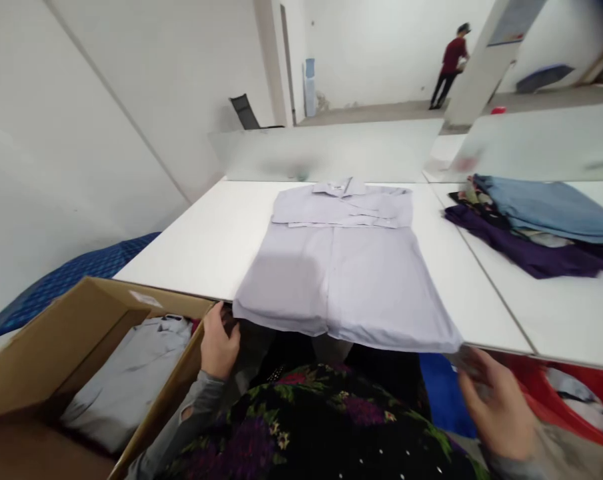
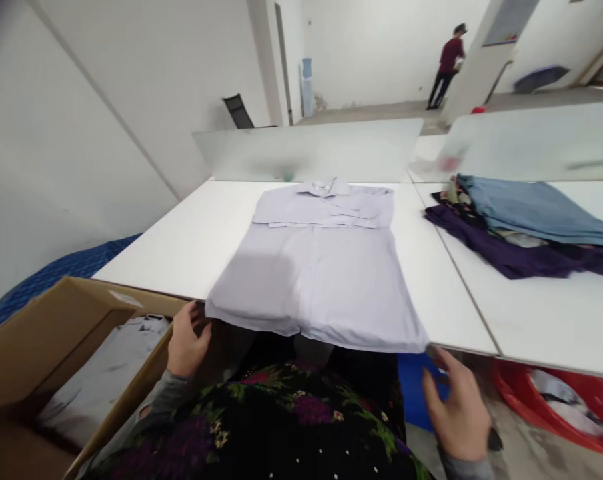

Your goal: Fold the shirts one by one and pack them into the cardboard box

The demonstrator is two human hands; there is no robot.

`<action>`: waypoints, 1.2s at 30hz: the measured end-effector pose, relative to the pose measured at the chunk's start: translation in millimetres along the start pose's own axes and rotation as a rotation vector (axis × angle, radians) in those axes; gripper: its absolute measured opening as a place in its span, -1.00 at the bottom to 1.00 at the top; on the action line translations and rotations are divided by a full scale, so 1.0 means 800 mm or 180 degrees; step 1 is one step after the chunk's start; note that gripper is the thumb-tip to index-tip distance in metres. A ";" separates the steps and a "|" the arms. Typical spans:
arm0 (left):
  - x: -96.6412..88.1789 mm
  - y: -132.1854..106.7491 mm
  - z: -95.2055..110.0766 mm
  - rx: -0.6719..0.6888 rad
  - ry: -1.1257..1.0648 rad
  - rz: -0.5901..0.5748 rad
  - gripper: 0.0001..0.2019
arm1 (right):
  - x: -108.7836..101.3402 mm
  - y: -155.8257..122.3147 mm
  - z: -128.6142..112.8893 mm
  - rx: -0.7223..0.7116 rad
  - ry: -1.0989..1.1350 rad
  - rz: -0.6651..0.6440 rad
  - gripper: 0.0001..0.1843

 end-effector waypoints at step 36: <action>0.023 0.006 -0.002 -0.0965 -0.2204 -0.0426 -0.44 | 0.038 -0.003 0.007 0.1518 0.1991 0.0325 -0.60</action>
Point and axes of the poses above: each hand's wrist, its own y-axis towards the middle knuckle, its own x-axis out of the palm, z = x × y, the point moved 4 cm from there along y, towards the middle knuckle, and after that the axes turned 3 degrees about z, right-handed, at the moved point
